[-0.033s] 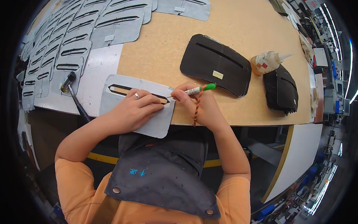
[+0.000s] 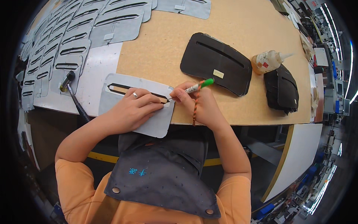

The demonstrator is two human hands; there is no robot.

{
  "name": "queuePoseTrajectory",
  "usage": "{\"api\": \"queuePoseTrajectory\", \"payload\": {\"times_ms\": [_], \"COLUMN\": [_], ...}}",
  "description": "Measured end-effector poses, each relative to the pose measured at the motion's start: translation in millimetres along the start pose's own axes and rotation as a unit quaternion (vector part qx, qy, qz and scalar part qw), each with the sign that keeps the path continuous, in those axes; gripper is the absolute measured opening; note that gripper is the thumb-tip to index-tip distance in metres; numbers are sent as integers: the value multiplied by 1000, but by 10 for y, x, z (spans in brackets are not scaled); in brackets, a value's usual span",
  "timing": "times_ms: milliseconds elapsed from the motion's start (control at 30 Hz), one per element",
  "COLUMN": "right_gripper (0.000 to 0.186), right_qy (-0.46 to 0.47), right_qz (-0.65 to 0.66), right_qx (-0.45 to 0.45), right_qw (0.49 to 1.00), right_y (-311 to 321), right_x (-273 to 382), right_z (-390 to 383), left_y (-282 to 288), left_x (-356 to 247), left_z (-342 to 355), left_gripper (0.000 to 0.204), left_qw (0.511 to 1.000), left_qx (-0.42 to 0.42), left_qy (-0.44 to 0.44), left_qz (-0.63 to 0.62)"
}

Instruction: Applying adhesive and marking leather components during bag assembly.

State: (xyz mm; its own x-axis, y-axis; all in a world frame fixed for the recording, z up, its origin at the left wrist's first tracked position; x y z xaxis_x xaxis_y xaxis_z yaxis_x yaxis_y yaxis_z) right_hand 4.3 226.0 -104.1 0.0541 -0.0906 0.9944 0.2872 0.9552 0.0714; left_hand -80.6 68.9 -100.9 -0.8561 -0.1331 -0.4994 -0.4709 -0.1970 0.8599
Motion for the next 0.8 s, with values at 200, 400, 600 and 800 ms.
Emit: {"api": "queuePoseTrajectory", "payload": {"times_ms": [200,400,600,800], "right_gripper": [22,21,19,6], "right_qy": [-56,-61,-73,178], "right_qz": [23,23,-50,-204], "right_qx": [28,25,83,167], "right_qw": [998,998,993,948], "right_y": [-36,-29,-38,-80], "right_x": [-109,-121,-43,137], "right_z": [78,113,154,17], "left_y": [-7,-4,2,3], "left_x": [49,39,-7,-6], "left_z": [14,13,34,40], "left_gripper": [29,33,27,22], "left_qw": [1000,999,999,998], "left_qx": [-4,19,9,-20], "left_qy": [9,6,23,38], "left_qz": [-2,29,31,34]}}
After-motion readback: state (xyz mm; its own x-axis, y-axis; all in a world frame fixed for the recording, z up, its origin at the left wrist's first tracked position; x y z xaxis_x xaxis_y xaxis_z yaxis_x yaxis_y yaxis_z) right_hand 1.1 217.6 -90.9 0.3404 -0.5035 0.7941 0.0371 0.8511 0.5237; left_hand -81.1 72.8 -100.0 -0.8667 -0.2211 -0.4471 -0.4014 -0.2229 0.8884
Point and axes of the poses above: each hand's wrist, its own z-axis towards the middle knuckle, its own y-axis out of the back of the hand, x = y × z, the point moved 5 cm from there along z, towards the middle knuckle, and after that the axes turned 14 degrees about y, right-handed, at the moved point
